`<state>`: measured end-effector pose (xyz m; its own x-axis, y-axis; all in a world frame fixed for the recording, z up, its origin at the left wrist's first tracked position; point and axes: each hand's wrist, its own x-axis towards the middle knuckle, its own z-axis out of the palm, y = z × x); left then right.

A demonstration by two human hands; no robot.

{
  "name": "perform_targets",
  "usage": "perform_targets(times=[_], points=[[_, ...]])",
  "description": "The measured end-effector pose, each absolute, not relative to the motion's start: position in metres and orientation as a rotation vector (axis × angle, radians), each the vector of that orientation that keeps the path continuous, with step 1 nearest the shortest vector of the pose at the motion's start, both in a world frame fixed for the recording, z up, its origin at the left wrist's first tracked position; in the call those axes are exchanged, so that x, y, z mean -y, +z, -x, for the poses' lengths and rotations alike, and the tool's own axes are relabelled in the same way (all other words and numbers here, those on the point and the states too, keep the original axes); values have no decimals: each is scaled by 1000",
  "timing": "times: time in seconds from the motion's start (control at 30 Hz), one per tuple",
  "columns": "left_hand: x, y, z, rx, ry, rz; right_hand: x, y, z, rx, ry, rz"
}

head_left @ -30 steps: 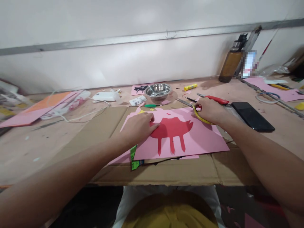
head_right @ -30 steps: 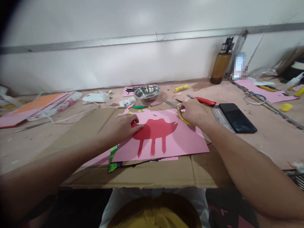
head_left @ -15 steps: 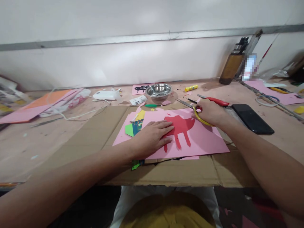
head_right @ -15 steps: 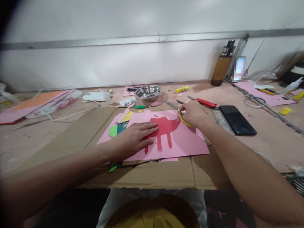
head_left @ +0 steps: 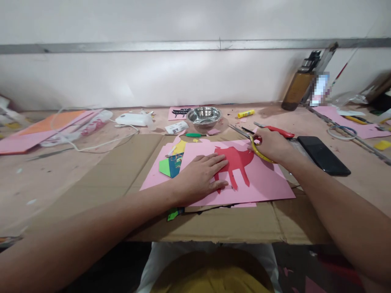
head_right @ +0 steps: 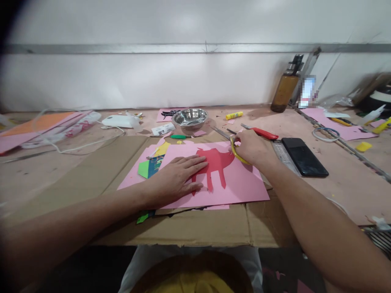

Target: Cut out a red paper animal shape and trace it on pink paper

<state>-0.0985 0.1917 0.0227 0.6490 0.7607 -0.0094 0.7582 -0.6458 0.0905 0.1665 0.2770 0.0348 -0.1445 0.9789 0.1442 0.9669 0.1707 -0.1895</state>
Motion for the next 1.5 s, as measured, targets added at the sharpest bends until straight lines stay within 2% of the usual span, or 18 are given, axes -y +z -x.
perform_targets(times=[0.3, 0.6, 0.9, 1.13, 1.5], points=[[-193, 13, 103, -1269, 82, -2775, -276, 43, -165, 2259, -70, 2019], [-194, 10, 105, -1206, 176, -2746, -281, 43, -171, 2218, -63, 2028], [-202, 16, 118, -1224, 777, -2640, -276, 46, -172, 2071, -19, 2070], [-201, 15, 112, -1005, 436, -2779, -279, 49, -172, 2107, 17, 2098], [-199, 13, 110, -1029, 401, -2795, -291, 46, -171, 2221, 48, 1938]])
